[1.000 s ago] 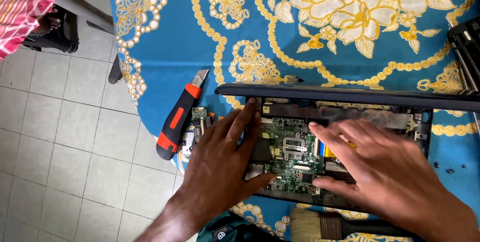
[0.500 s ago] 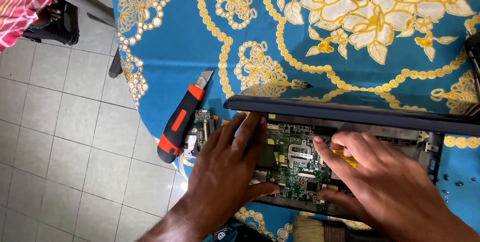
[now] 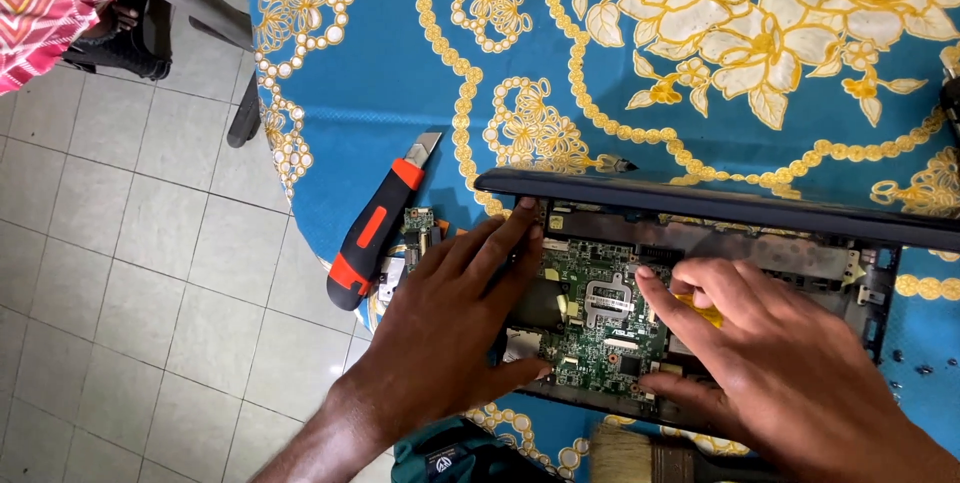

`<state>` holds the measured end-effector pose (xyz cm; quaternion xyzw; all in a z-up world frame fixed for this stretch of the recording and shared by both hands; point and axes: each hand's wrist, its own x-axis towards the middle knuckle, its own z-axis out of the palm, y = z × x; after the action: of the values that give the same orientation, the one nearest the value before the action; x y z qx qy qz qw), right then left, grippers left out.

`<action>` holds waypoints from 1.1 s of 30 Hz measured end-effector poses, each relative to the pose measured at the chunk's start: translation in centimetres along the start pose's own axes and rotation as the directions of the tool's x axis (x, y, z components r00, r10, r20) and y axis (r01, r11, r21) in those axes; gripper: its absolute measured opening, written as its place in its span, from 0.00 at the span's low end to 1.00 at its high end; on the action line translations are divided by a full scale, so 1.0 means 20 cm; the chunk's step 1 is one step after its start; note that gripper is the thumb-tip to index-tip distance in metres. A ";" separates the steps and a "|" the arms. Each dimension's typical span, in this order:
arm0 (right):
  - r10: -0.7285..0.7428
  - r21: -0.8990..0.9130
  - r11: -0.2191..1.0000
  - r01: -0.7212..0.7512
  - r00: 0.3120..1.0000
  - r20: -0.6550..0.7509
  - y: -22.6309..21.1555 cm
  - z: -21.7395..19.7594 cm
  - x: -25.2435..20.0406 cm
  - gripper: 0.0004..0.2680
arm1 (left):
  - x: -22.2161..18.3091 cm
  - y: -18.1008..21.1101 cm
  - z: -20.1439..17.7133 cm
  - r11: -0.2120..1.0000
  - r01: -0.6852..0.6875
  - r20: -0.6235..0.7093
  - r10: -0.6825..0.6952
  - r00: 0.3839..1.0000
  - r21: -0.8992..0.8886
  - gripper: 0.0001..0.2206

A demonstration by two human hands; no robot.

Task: Assembling internal laptop components, specifically connecting ribbon cables and installing the cooling fan.

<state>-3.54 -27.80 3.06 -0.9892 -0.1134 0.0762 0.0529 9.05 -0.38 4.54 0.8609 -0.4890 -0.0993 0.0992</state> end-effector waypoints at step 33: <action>0.039 0.031 0.999 -0.041 0.997 0.069 0.01 0.02 -0.01 0.31 | 0.02 -0.03 -0.04 0.997 -0.058 0.087 0.063 0.994 -0.050 0.44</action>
<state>-3.66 -28.00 2.72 -0.9871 -0.0942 0.1127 0.0635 9.88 -0.31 5.16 0.8378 -0.5162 -0.1462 0.1009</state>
